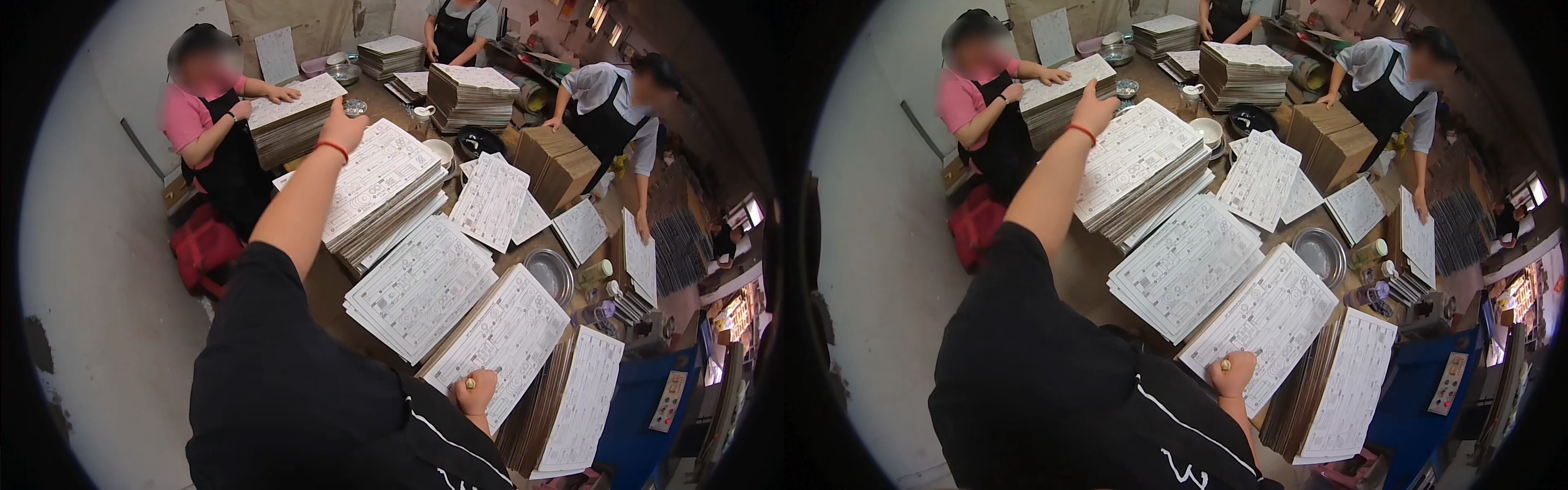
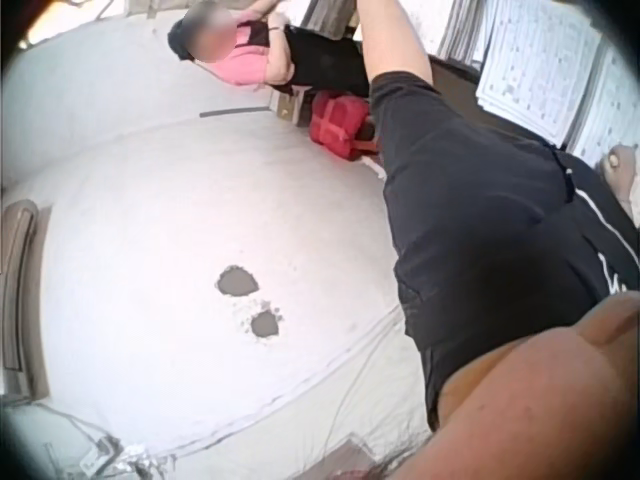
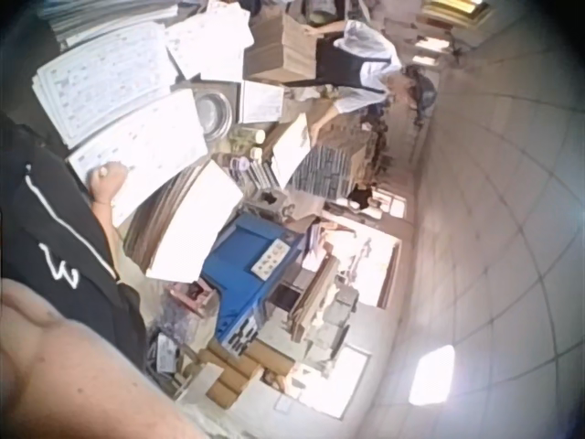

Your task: The person repeatedly marks printed sheets on a table using a small round object, then stacks the marked sheets. Other workers are present at the same table, also handling similar sheets.

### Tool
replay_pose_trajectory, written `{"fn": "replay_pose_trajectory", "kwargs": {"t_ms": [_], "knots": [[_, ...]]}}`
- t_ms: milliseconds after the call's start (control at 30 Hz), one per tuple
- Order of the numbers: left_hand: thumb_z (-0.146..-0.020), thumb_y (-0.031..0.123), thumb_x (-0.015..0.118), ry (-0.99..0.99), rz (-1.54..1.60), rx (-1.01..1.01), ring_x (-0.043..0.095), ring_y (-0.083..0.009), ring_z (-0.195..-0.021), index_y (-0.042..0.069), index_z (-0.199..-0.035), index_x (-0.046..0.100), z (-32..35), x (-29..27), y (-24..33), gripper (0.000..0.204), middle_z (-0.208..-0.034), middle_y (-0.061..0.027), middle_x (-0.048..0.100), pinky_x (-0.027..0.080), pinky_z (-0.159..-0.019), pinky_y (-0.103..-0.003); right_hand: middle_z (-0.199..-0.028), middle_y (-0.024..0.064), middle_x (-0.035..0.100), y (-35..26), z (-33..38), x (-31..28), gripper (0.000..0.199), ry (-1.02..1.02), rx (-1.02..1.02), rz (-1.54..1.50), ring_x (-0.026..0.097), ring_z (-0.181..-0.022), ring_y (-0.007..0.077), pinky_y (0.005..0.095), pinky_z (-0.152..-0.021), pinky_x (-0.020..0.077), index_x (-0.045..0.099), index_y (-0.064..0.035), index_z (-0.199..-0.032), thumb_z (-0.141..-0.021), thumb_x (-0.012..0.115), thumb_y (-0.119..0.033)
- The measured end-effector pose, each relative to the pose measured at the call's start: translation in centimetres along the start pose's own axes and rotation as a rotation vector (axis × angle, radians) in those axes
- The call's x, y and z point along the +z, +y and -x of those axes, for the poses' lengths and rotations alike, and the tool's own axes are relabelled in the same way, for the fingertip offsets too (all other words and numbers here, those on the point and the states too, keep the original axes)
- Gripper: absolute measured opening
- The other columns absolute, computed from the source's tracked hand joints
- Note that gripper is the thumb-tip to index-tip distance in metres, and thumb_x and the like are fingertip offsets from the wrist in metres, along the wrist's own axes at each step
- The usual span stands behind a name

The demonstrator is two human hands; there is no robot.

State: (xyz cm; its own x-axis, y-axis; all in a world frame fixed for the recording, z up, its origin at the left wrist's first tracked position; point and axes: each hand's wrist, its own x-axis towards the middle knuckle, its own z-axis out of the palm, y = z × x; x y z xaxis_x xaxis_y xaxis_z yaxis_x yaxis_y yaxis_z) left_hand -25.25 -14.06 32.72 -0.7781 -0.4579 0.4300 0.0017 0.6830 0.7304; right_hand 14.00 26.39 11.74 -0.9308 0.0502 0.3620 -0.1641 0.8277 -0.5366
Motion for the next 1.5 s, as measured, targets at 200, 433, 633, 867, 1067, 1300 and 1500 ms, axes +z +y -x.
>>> {"fn": "replay_pose_trajectory", "kwargs": {"t_ms": [200, 433, 633, 867, 1067, 1300, 1500], "knots": [[-0.08, 0.026, 0.062, -0.269, 0.077, 0.075, 0.058, -0.0401, -0.115, 0.017, -0.151, 0.027, -2.8, -1.8, 4.8, 0.08, -0.129, -0.0277, 0.056, 0.045, -0.098, -0.042, -0.057, 0.0174, 0.048, -0.2, -0.1, -0.1, 0.02, 0.035, -0.016, 0.013, 0.047, -0.061, 0.0397, 0.0483, -0.06, 0.036, 0.048, -0.0041, -0.051, -0.057, 0.061, -0.018], [-0.075, 0.027, 0.067, -0.462, -0.038, -0.085, 0.055, -0.0323, -0.123, 0.015, -0.151, 0.032, -4.8, 3.2, 8.8, 0.084, -0.137, -0.022, 0.053, 0.044, -0.101, -0.037, -0.058, 0.0171, 0.048, -0.4, -0.6, -0.6, 0.02, -0.016, 0.017, -0.008, 0.047, -0.061, 0.0401, 0.0487, -0.06, 0.0356, 0.048, -0.0041, -0.052, -0.057, 0.062, -0.018], [-0.076, 0.029, 0.07, -0.629, 0.244, 0.273, 0.053, -0.0358, -0.124, 0.015, -0.151, 0.031, 0.8, 5.5, 13.1, 0.086, -0.139, -0.0239, 0.05, 0.043, -0.102, -0.037, -0.058, 0.0176, 0.047, 0.4, -0.2, -0.2, 0.022, 0.02, 0.005, 0.005, 0.047, -0.061, 0.0403, 0.0491, -0.06, 0.0352, 0.048, -0.0037, -0.052, -0.058, 0.061, -0.02], [-0.078, 0.033, 0.07, -0.565, -0.043, 0.366, 0.064, -0.0285, -0.104, 0.014, -0.144, 0.043, 2.2, 7.2, 9.2, 0.074, -0.121, -0.0189, 0.064, 0.05, -0.089, -0.037, -0.057, 0.0177, 0.047, -0.9, -0.6, -0.5, 0.023, 0.058, -0.018, -0.037, 0.046, -0.061, 0.0405, 0.0492, -0.06, 0.0348, 0.046, -0.0044, -0.052, -0.058, 0.061, -0.021], [-0.082, 0.042, 0.066, -0.537, -0.194, 0.307, 0.056, -0.0345, -0.121, -0.007, -0.133, 0.05, 8.2, 1.5, 0.7, 0.072, -0.125, -0.0272, 0.059, 0.041, -0.103, -0.038, -0.059, 0.0161, 0.047, -0.4, -0.5, -0.3, 0.024, 0.076, -0.031, 0.017, 0.046, -0.063, 0.0389, 0.0482, -0.062, 0.0347, 0.045, -0.0067, -0.052, -0.057, 0.062, -0.022], [-0.084, 0.027, 0.061, -0.602, -0.045, 0.14, 0.059, -0.0245, -0.067, -0.001, -0.128, 0.057, 17.7, 2.7, -4.1, 0.052, -0.075, -0.0139, 0.063, 0.049, -0.068, -0.038, -0.06, 0.0137, 0.049, -0.5, -0.8, -1.2, 0.021, 0.057, 0.017, -0.037, 0.048, -0.065, 0.0352, 0.045, -0.069, 0.0388, 0.047, -0.0068, -0.054, -0.059, 0.063, -0.02], [-0.083, 0.027, 0.069, -1.057, 0.043, 0.156, 0.062, -0.0251, -0.064, 0.012, -0.128, 0.059, 30.2, 3.9, -0.2, 0.049, -0.068, -0.0093, 0.061, 0.05, -0.063, -0.039, -0.063, 0.0123, 0.047, -0.2, -0.7, -8.3, 0.012, 0.325, 0.031, -0.184, 0.047, -0.065, 0.0334, 0.0429, -0.065, 0.0403, 0.049, -0.0071, -0.06, -0.057, 0.061, -0.009]]}}
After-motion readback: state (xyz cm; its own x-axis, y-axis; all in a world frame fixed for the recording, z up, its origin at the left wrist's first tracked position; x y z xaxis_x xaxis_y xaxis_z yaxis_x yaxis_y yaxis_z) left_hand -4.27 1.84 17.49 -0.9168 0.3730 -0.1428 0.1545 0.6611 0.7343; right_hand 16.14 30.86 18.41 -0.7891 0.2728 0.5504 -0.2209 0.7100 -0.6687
